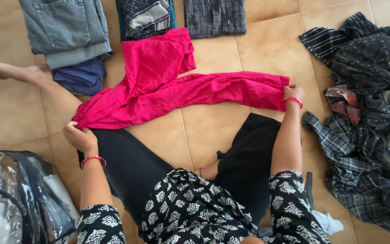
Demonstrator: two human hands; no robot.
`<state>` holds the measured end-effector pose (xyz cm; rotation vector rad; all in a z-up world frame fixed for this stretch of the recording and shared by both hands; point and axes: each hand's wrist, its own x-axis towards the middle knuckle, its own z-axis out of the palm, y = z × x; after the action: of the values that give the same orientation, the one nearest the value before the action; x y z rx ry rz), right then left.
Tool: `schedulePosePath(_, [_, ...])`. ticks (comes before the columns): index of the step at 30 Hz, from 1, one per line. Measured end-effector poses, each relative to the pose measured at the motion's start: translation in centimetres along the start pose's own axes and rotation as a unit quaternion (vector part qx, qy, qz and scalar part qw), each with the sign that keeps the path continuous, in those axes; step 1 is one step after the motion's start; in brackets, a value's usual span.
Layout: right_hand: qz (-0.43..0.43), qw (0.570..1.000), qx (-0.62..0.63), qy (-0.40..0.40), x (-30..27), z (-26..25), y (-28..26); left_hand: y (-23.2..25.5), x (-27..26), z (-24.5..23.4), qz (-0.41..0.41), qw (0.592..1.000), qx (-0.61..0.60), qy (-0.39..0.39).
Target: The person sits on the floor and folds a grey patterned shirt and then a pair of pink pants, placing the folded shirt onto a stack.
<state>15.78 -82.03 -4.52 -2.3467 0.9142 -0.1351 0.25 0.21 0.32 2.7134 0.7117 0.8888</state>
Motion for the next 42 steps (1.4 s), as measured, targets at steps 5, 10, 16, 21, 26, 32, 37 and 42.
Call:
schedulePosePath(5, [0.066,0.996,-0.049,0.027,-0.2,1.3,-1.2,0.3,-0.1,-0.2,-0.023,1.000,0.003,-0.009])
schedulePosePath(10, [0.046,0.997,-0.063,0.029,0.3,1.6,-1.5,0.2,0.0,0.0,0.004,1.000,0.026,-0.008])
schedulePosePath(16, [-0.175,0.935,-0.309,-0.007,5.9,-0.2,-3.5,1.0,2.4,0.3,0.031,0.996,0.078,-0.024])
schedulePosePath(21, [-0.152,0.982,0.109,0.006,10.7,-8.1,-5.0,4.1,9.3,-1.0,0.071,0.997,0.017,0.002])
schedulePosePath(26, [-0.113,0.636,0.761,-0.062,10.3,-14.2,-4.3,5.8,12.2,-3.2,0.086,0.991,0.000,0.105])
schedulePosePath(32, [0.068,0.639,0.765,-0.043,7.1,-11.2,1.2,3.4,4.2,-1.4,0.219,0.970,0.100,-0.027])
schedulePosePath(37, [0.181,0.788,0.585,0.069,4.4,-7.9,3.3,3.1,-0.4,2.1,0.279,0.925,0.235,-0.111])
schedulePosePath(42, [0.186,0.877,0.429,0.113,3.8,-5.9,5.5,4.8,-1.0,4.3,0.283,0.858,0.372,-0.212])
